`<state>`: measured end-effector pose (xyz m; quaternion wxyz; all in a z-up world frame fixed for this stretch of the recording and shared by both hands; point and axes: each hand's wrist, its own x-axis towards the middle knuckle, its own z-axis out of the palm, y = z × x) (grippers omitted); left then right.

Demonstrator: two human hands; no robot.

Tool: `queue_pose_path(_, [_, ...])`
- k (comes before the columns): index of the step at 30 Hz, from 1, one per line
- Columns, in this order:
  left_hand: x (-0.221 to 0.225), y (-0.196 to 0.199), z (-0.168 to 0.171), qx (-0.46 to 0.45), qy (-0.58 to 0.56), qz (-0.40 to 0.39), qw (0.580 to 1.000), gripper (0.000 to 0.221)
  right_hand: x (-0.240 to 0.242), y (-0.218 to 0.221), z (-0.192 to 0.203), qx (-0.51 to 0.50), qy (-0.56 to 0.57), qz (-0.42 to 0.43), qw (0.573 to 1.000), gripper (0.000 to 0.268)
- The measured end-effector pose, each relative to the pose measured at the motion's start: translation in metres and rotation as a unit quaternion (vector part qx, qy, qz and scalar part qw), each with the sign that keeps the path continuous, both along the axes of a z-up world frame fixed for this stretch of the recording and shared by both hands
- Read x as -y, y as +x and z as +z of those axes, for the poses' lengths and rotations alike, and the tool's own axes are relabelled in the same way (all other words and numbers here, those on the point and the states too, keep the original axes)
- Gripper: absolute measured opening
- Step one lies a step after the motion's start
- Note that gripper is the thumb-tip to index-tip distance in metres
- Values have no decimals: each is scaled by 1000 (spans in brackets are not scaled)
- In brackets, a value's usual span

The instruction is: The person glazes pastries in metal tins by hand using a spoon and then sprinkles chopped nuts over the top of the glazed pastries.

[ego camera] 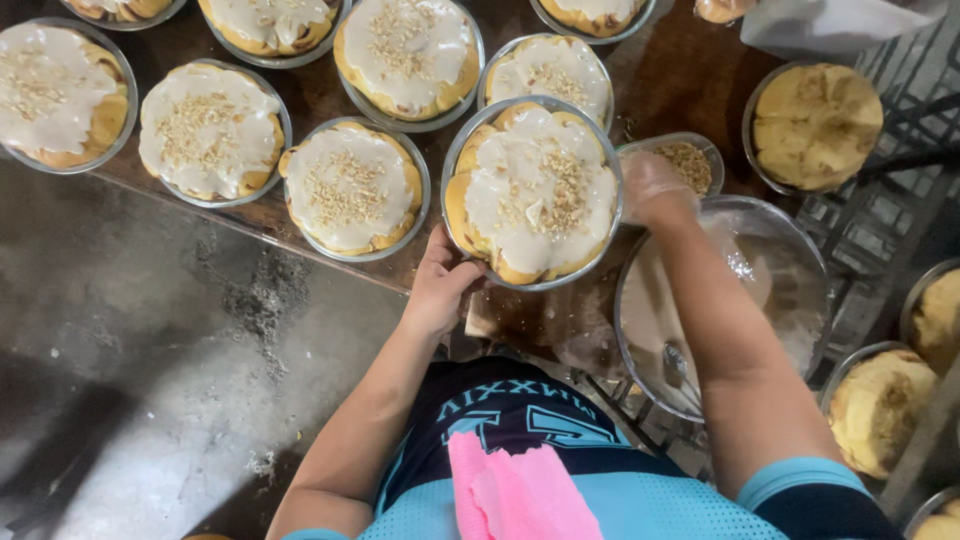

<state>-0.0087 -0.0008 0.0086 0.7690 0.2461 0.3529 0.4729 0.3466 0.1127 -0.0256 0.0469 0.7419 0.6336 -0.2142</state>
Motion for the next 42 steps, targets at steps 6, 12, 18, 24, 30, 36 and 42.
queue_pose_path(6, [-4, -3, -4, -32, 5, -6, 999, 61, -4, 9, 88, -222, 151, -41, 962, 15])
queue_pose_path(12, [-9, 5, -12, -22, 53, -15, 998, 58, 24, -67, 172, -309, 274, 325, 851, 9])
queue_pose_path(18, [-7, 6, -5, -23, 24, -19, 999, 65, 44, -108, 200, -51, 433, 493, 753, 15])
queue_pose_path(24, [-7, 3, 2, -63, 29, -15, 997, 56, 64, -124, 200, -86, 338, 330, 877, 20])
queue_pose_path(30, [-7, 3, -2, -57, 25, -13, 998, 56, 72, -131, 200, -50, 335, 307, 889, 23])
queue_pose_path(36, [-7, 2, -4, -47, 15, -22, 999, 57, 62, -105, 217, -105, 336, 339, 873, 9])
queue_pose_path(42, [-9, 0, -4, -55, 18, -13, 998, 62, 95, 28, 260, 57, 273, 81, 957, 10])
